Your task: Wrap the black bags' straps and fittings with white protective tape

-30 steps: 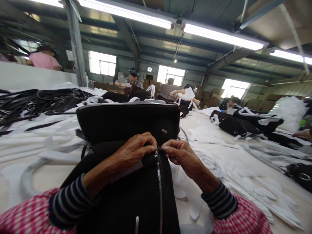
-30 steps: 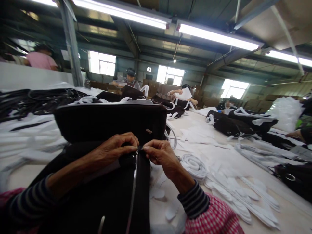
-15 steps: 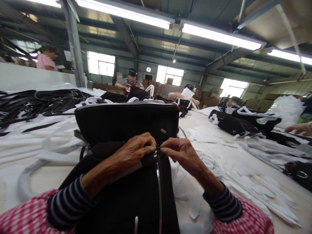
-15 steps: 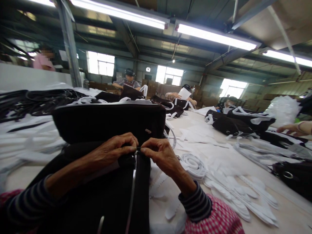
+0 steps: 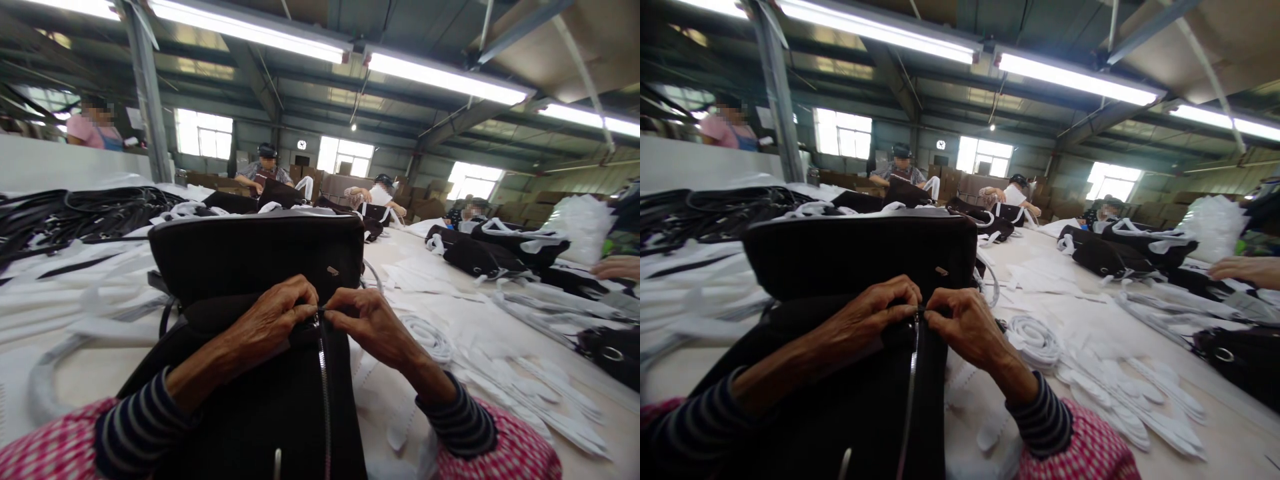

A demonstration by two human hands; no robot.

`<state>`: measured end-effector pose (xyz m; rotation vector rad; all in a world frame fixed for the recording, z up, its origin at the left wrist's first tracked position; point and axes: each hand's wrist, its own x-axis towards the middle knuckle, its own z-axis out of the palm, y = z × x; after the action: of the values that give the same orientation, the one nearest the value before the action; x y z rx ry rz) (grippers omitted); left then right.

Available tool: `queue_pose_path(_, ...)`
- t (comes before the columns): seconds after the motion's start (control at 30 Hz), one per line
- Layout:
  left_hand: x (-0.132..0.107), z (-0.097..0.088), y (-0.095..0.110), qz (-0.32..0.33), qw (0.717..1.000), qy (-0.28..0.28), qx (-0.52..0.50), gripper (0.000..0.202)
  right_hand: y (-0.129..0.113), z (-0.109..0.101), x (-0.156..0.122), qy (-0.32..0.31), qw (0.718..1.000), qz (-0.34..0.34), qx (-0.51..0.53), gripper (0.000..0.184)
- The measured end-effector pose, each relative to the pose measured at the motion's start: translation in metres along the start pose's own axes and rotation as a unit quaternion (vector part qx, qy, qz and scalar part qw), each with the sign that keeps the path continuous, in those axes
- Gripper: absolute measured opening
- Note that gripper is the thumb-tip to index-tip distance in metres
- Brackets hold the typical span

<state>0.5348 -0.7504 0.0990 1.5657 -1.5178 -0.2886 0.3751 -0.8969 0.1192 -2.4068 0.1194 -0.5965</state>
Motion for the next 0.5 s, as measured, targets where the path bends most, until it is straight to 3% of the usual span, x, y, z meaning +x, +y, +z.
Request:
queue_pose_path(0.2, -0.001, 0.001, 0.002, 0.004, 1.000, 0.012, -0.001, 0.018, 0.002, -0.002, 0.006, -0.011, 0.999, 0.002, 0.036, 0.012)
queue_pose_path(0.37, -0.002, 0.003, 0.002, 0.004, 1.000, 0.011, -0.001, 0.019, 0.005, -0.004, 0.013, -0.060, 0.983, 0.054, 0.163, 0.010)
queue_pose_path(0.5, -0.003, 0.003, 0.002, 0.009, 1.000, 0.016, -0.003, 0.018, 0.005, 0.000, 0.011, -0.040, 0.990, 0.044, 0.129, 0.014)
